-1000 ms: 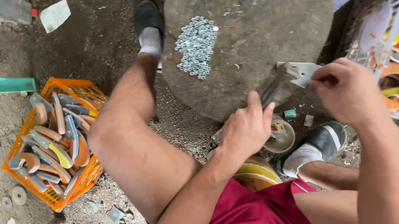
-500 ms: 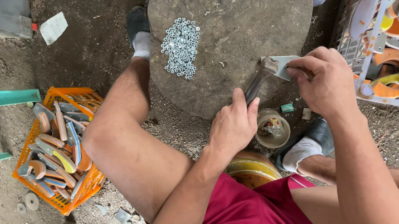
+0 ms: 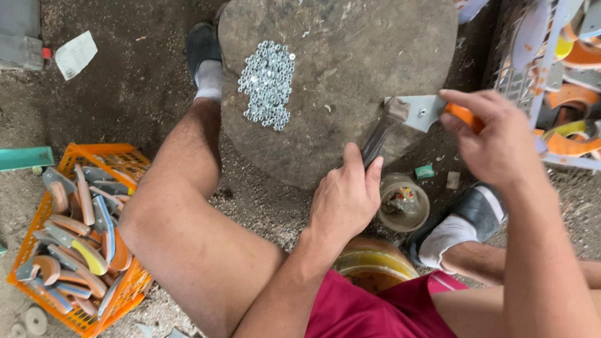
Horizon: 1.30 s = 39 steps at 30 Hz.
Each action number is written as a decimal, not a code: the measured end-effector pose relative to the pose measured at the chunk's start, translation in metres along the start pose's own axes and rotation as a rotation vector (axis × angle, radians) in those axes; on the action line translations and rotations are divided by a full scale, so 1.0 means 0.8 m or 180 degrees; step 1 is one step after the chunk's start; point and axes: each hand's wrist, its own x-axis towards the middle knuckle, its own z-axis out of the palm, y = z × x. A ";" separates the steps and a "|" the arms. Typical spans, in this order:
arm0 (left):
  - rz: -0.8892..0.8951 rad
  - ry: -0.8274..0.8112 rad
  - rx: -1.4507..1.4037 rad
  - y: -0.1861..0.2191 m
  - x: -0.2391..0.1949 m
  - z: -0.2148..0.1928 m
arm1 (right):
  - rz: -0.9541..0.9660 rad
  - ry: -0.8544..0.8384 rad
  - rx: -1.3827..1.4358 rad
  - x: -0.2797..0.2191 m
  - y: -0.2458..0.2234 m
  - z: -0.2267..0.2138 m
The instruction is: The person sits on the ground and repeatedly hammers metal washers onto the tangs of utility knife blades using a hammer. They pick up each blade from a white basket, place it on a stone, hammer the washer, and return the blade to the basket.
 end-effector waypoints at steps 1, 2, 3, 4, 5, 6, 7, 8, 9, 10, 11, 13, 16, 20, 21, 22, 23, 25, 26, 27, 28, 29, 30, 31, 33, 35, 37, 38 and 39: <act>-0.0036 -0.0002 0.0039 0.001 -0.001 0.000 | 0.0166 0.0003 0.0058 0.000 -0.001 0.003; -0.0070 0.0016 0.0082 0.002 -0.001 -0.001 | 0.0311 0.0009 0.0120 0.001 -0.002 0.006; -0.0105 0.0034 0.0124 0.004 0.001 -0.001 | 0.0456 0.0015 0.0184 0.004 -0.002 0.008; -0.0104 0.0042 0.0115 0.004 -0.001 -0.001 | 0.0467 0.0017 0.0217 0.002 -0.001 0.010; -0.0104 0.0050 0.0107 0.005 -0.001 -0.001 | 0.0477 0.0019 0.0250 0.002 -0.001 0.012; -0.0099 0.0046 0.0107 0.004 -0.002 0.000 | 0.0501 0.0028 0.0290 0.000 0.000 0.013; -0.0078 0.0064 0.0104 0.004 -0.003 0.000 | 0.0507 0.0028 0.0235 -0.001 0.001 0.014; -0.0058 0.0081 0.0101 0.003 -0.002 0.001 | 0.0514 0.0027 0.0181 -0.001 0.001 0.014; -0.0037 0.0099 0.0098 0.003 -0.002 0.002 | 0.0521 0.0027 0.0126 0.000 0.002 0.014; -0.0062 0.0084 0.0103 0.002 -0.003 0.003 | 0.0521 0.0045 0.0159 0.001 0.002 0.014; -0.0087 0.0069 0.0108 0.002 -0.003 0.003 | 0.0521 0.0063 0.0192 0.002 0.001 0.014; -0.0107 0.0028 0.0098 0.003 0.000 0.003 | 0.0501 0.0110 0.0205 0.004 0.001 0.014; -0.0182 -0.0016 0.0094 0.003 -0.002 0.001 | 0.0462 0.0113 0.0166 0.000 0.000 0.019; -0.0150 0.0094 0.0083 0.005 0.002 -0.005 | 0.0451 0.0166 0.0185 0.003 0.001 0.025; -0.0112 0.0136 0.0067 0.006 0.003 -0.009 | 0.0457 0.0191 0.0223 0.003 0.000 0.028; -0.0130 0.0110 0.0020 0.009 0.002 -0.012 | 0.0426 0.0180 0.0175 0.001 0.000 0.028; -0.0149 0.0084 -0.0028 0.014 0.001 -0.017 | 0.0396 0.0169 0.0127 0.000 -0.001 0.028; -0.0124 0.0031 -0.0188 0.032 0.000 -0.029 | 0.0297 0.0180 0.0083 0.001 -0.002 0.023; -0.0093 -0.0003 -0.0290 0.043 -0.001 -0.038 | 0.0238 0.0192 0.0099 0.002 -0.003 0.021; -0.0063 -0.0039 -0.0392 0.056 -0.003 -0.048 | 0.0179 0.0205 0.0115 0.004 -0.003 0.019; 0.0177 0.0125 -0.0543 0.068 -0.010 -0.058 | 0.0209 0.0175 0.0144 0.003 -0.003 0.018; 0.0418 0.0286 -0.0696 0.080 -0.018 -0.068 | 0.0239 0.0145 0.0173 0.004 -0.002 0.017; 0.0658 0.0446 -0.0854 0.090 -0.026 -0.077 | 0.0269 0.0112 0.0199 0.004 -0.001 0.017; 0.1179 0.0708 -0.0679 0.096 -0.035 -0.087 | 0.0329 0.0090 0.0246 0.004 -0.001 0.018; 0.2246 0.1213 -0.0329 0.100 -0.043 -0.096 | 0.0449 0.0062 0.0328 0.007 0.003 0.019; 0.1557 0.0794 -0.0231 0.092 -0.026 -0.074 | 0.0480 0.0026 0.0267 0.008 0.007 0.018; 0.0892 0.0390 -0.0112 0.077 -0.004 -0.042 | 0.0476 0.0044 0.0238 0.006 0.005 0.019; 0.0571 0.0219 -0.0054 0.069 0.007 -0.026 | 0.0436 0.0078 0.0230 0.008 0.004 0.019; 0.0251 0.0047 0.0004 0.061 0.011 -0.016 | 0.0396 0.0113 0.0223 0.008 0.001 0.019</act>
